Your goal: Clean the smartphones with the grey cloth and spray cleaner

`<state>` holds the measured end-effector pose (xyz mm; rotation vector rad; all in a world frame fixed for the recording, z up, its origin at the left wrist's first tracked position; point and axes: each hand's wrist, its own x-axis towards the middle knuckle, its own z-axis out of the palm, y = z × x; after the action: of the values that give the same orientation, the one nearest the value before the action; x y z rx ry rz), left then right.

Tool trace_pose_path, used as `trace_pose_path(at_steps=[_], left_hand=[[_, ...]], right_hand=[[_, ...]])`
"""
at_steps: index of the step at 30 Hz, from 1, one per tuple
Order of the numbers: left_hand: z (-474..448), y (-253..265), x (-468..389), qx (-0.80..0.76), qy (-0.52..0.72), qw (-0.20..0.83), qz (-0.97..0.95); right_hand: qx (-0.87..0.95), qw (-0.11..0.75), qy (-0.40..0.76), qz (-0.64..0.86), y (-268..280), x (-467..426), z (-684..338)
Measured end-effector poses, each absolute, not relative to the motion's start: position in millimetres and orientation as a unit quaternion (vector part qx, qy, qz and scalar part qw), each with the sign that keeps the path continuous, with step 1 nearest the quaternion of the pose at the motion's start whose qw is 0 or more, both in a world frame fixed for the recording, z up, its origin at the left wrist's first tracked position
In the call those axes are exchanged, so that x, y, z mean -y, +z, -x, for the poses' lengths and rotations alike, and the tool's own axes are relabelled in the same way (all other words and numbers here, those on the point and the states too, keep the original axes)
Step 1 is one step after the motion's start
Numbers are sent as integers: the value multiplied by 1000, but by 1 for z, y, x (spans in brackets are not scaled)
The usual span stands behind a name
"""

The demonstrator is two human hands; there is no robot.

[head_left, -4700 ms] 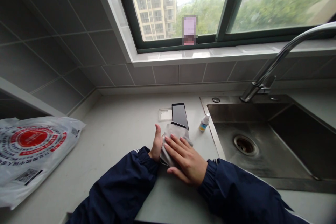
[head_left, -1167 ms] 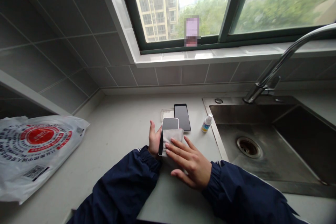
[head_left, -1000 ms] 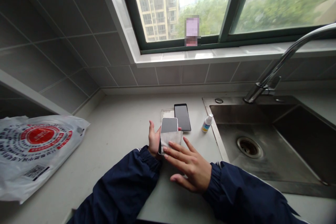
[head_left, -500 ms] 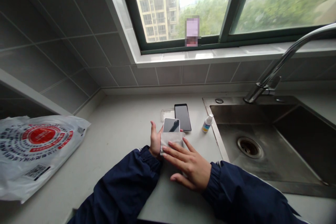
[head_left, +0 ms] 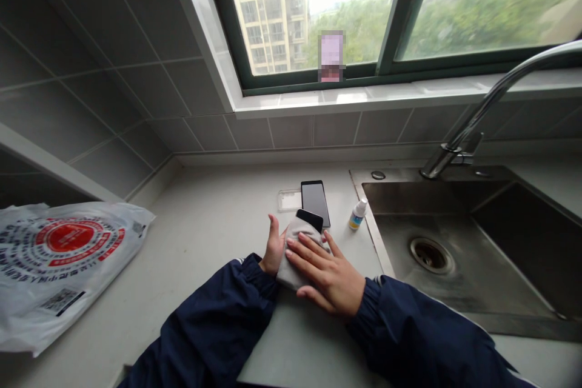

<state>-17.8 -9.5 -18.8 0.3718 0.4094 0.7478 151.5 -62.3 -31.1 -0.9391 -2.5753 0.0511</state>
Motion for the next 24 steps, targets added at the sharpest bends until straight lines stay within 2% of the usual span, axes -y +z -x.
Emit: trace_pose_path(at_steps=[13, 24], left_hand=[[12, -28, 14, -135, 362, 888, -247], [9, -26, 14, -121, 350, 892, -258]], right_hand=[[883, 218, -19, 415, -38, 50, -161], [875, 227, -27, 427, -35, 47, -165]])
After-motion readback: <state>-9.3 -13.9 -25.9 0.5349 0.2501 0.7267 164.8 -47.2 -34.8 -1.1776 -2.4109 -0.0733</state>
